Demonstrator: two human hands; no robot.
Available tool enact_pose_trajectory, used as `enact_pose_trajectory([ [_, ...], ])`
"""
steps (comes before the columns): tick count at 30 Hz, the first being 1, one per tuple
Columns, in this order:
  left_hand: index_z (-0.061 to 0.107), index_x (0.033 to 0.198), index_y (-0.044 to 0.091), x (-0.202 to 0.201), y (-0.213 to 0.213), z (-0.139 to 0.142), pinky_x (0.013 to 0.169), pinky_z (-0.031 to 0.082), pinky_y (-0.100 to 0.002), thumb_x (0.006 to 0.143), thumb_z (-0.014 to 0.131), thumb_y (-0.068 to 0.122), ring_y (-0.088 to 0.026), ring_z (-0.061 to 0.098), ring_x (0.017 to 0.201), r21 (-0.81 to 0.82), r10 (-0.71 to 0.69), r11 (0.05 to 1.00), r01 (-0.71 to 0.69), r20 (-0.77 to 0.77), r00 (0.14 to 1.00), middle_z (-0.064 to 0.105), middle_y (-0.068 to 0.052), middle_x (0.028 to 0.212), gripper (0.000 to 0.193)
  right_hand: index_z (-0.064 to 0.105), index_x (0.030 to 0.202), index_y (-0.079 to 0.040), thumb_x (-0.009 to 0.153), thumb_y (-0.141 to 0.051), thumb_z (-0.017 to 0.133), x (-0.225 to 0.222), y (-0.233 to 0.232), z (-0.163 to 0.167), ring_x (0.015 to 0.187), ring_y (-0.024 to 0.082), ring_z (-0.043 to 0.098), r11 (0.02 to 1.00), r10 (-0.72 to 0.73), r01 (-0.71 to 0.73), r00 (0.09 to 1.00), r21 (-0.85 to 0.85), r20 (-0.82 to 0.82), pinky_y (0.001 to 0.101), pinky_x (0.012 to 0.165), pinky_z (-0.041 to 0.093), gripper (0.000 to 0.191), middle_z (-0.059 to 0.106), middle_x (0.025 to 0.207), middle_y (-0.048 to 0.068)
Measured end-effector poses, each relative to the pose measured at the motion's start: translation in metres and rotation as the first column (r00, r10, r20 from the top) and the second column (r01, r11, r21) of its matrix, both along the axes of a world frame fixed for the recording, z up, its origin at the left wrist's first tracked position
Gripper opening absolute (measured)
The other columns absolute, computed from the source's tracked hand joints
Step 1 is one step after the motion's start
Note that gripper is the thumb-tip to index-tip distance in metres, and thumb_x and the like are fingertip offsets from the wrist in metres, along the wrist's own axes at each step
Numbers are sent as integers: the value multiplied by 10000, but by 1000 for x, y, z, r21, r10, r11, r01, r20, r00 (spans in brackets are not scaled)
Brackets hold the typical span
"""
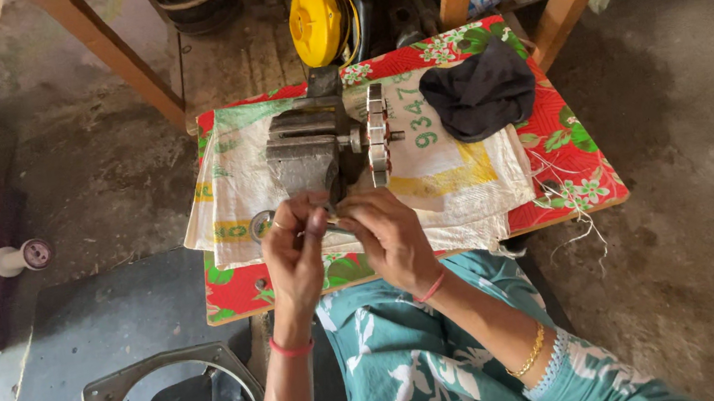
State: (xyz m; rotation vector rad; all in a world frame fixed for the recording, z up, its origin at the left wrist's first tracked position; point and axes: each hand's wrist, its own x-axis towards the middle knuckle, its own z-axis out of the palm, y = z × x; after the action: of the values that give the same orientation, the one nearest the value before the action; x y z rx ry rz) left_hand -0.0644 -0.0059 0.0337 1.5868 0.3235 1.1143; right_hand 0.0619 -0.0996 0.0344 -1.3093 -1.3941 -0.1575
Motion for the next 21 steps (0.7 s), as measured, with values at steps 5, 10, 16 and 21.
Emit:
enact_pose_trajectory([
  [5,611,1029,-4,38,19,-9,837,534,-286,1096,500,100,-110,633,939,-223,-264,931,290,137,955,745,-111,1202,166,676,978,21,954,-52,697,1,-4,7,904,313,650,997,19,-21,999,-70,-36,406,782,524,80,677,935,134],
  [10,654,1112,6,43,15,-3,850,567,-325,1088,513,50,-183,689,941,221,-81,967,124,-196,977,738,-122,1040,150,656,873,12,1027,-178,666,23,-13,14,786,230,632,982,56,-67,997,-179,-62,359,734,512,245,644,834,109],
  [16,632,1042,25,51,16,12,779,524,-414,958,602,-18,-353,645,906,617,239,778,-118,-116,964,676,-146,975,99,692,909,23,1026,-185,660,67,-8,17,755,159,624,987,53,-71,991,-143,-125,314,678,489,242,655,812,79],
  [21,628,1018,33,61,13,14,754,511,-435,968,622,-33,-359,624,883,621,286,767,-159,-109,952,647,-136,944,83,713,928,8,1019,-171,659,86,-9,9,707,111,528,956,71,-188,895,-227,-440,296,619,411,208,663,796,61],
])
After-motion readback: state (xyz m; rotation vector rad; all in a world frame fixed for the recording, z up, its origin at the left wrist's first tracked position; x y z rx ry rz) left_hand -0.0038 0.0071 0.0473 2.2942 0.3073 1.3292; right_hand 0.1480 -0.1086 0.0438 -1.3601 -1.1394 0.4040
